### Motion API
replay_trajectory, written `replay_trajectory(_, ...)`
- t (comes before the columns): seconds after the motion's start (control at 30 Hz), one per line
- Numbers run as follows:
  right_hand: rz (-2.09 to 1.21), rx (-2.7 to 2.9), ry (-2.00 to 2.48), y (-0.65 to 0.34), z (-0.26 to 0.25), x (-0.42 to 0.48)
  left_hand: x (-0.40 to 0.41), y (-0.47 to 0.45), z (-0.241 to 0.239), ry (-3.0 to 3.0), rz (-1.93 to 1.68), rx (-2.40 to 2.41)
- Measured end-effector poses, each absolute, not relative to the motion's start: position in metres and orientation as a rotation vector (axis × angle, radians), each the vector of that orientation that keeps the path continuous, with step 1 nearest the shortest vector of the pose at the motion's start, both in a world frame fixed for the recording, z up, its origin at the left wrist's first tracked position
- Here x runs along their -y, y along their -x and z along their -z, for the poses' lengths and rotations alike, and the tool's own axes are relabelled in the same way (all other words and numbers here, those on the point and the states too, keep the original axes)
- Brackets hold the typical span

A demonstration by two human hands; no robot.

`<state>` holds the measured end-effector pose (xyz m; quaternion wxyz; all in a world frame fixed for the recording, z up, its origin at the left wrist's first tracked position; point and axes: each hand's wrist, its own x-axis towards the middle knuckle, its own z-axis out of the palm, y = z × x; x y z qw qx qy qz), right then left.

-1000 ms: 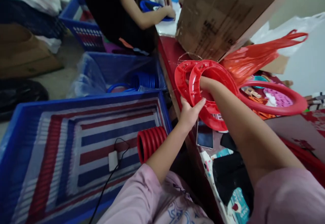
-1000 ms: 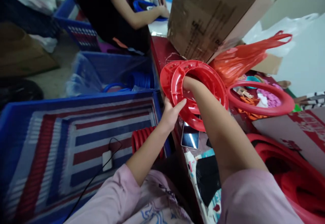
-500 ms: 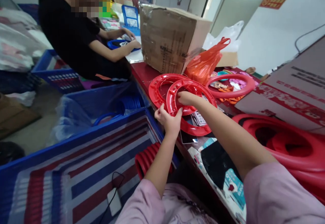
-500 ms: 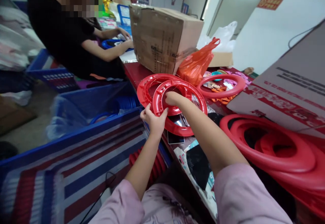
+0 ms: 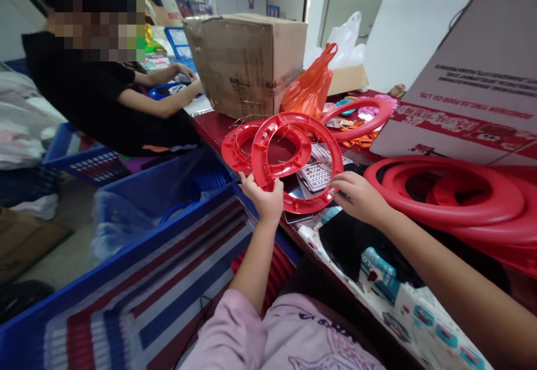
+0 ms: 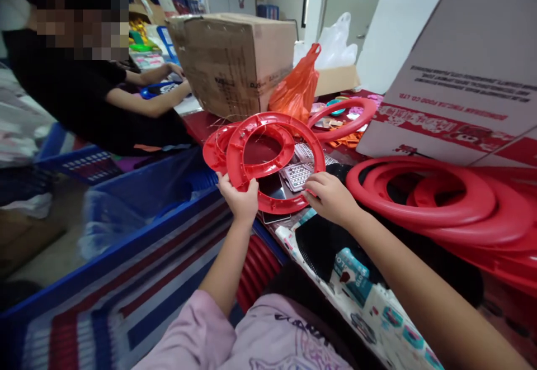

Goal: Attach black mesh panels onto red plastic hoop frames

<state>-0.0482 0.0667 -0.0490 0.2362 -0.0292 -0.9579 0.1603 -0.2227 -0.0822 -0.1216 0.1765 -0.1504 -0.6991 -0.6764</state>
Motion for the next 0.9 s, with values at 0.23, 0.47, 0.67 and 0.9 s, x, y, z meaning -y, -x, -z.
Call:
replay_trajectory(0.23,-0.547,2.384,0.190,-0.005,0.031,-0.046,0.078,0.194,0.101,0.677,2.218,1.718)
replay_trajectory(0.47,-0.763,2.103,0.377,-0.037,-0.018,-0.029,0.091,0.152,0.066,0.872,2.338,1.555)
replay_trajectory(0.67,-0.243,2.339,0.262,-0.075,-0.013,0.012,0.108,0.097,0.036,0.988,2.681,1.391)
replay_trajectory(0.9,0.383,2.706,0.468,-0.123,0.018,0.057,0.102,0.033,0.042,1.227,3.053,1.230)
